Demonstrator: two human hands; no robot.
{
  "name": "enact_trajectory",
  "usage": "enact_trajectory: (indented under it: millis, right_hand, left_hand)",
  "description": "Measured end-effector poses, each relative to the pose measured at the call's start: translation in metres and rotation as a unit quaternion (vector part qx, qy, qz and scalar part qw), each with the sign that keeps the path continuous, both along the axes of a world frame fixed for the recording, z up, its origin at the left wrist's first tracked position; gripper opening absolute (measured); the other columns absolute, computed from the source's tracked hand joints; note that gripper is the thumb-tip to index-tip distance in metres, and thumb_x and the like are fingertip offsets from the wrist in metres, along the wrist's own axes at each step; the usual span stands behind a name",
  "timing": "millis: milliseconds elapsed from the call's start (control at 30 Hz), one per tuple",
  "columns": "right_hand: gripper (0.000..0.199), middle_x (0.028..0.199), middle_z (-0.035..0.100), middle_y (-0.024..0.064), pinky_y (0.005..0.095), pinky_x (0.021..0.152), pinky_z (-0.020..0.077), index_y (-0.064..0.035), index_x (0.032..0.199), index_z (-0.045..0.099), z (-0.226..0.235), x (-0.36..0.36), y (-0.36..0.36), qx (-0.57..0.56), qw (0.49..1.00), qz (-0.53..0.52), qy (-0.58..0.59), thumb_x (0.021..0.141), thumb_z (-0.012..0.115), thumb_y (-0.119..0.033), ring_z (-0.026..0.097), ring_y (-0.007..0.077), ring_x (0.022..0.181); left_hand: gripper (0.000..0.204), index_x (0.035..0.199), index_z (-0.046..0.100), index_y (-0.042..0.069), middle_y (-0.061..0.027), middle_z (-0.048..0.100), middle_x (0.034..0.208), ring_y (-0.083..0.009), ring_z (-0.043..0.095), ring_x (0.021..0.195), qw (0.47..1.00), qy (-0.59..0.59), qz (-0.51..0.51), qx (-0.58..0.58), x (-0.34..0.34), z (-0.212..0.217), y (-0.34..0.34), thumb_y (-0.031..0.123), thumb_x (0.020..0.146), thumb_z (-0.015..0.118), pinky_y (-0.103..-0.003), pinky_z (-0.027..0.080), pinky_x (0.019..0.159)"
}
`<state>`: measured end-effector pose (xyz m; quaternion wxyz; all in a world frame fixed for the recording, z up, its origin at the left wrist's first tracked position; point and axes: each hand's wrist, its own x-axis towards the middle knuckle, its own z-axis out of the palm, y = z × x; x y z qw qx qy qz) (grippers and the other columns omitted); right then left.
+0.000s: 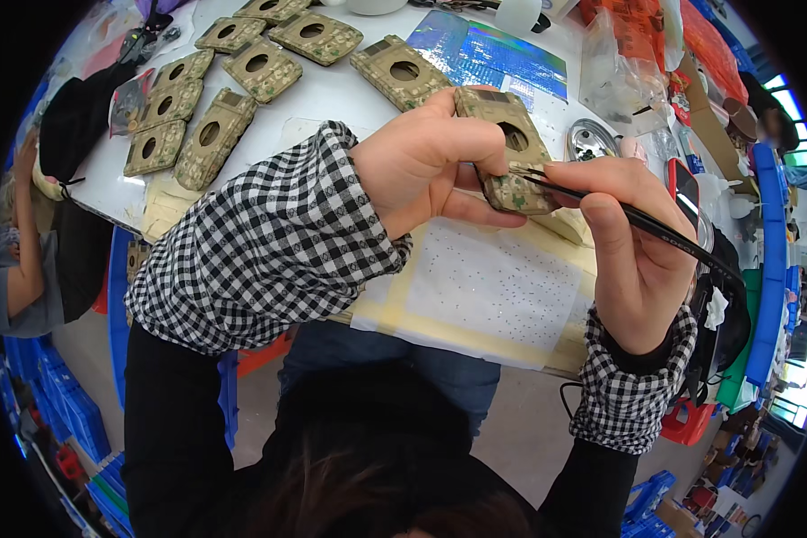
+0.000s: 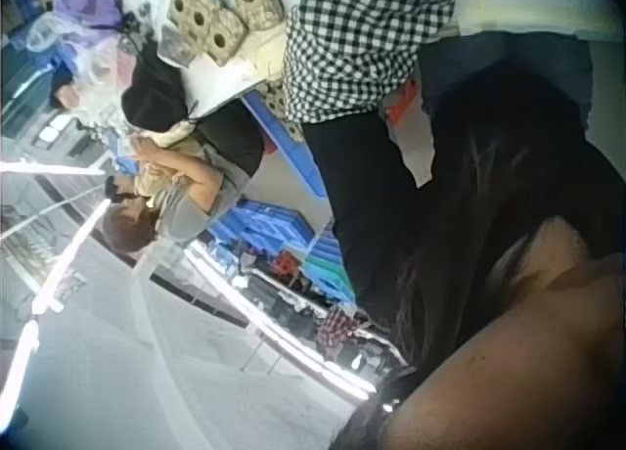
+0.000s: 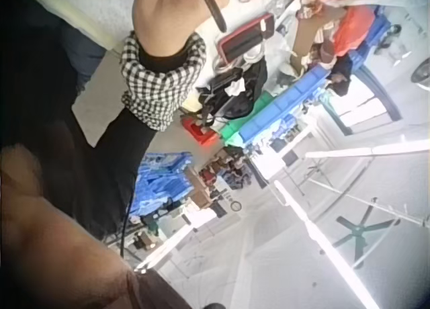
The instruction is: Applying detailing or paint to camouflage-patterned toy tank turrets using a fine brush.
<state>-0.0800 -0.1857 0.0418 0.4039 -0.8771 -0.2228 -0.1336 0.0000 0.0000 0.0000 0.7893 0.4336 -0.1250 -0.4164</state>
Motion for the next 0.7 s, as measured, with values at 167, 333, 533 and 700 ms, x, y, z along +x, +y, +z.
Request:
enact_trajectory:
  millis: [167,333,533,700]
  right_hand:
    - [0.024,0.094,0.064,0.0137,0.0269,0.077,0.0476,0.0069,0.1,0.063,-0.0011,0.001,-0.0017,0.005,1.0,0.001,-0.004,0.094,0.051,-0.013,0.062,0.0176,0.084]
    - [0.024,0.094,0.064,0.0134,0.0265,0.077,0.047,0.0069,0.099,0.063,-0.0019,0.0014,-0.0022,0.001,1.0,0.003,-0.015,0.094,0.051,-0.014,0.061,0.0171,0.083]
    - [0.023,0.093,0.064,0.0131,0.0265,0.077,0.0462,0.0064,0.099,0.063,-0.0004,0.001,-0.0012,-0.008,1.0,0.003,-0.013,0.094,0.052,-0.013,0.061,0.0171,0.084]
    - [0.023,0.092,0.064,0.0131,0.0263,0.077,0.0462,0.0062,0.099,0.064,-0.0004,0.0011,0.0003,-0.01,1.0,0.005,-0.018,0.094,0.052,-0.013,0.06,0.0168,0.083]
  left_hand:
    - [0.059,0.137,0.025,0.006,-0.0132,0.05,0.122,-0.0226,0.059,0.105,1.0,-0.005,0.005,0.004,-0.0001,-0.0015,-0.001,0.004,0.083,0.048,-0.041,0.055,0.086]
    - [0.059,0.136,0.025,0.005,-0.0136,0.05,0.122,-0.0226,0.06,0.104,1.0,-0.003,0.008,0.003,-0.0003,-0.0026,-0.0012,0.004,0.083,0.048,-0.041,0.055,0.086]
    - [0.059,0.137,0.025,0.006,-0.0131,0.051,0.123,-0.0227,0.06,0.105,1.0,-0.008,0.005,0.011,-0.0008,-0.0014,-0.0014,0.005,0.082,0.048,-0.04,0.054,0.087]
    - [0.059,0.137,0.025,0.006,-0.0123,0.05,0.123,-0.0226,0.06,0.105,1.0,-0.014,0.001,0.013,-0.0009,-0.001,-0.0007,0.006,0.082,0.048,-0.04,0.054,0.087]
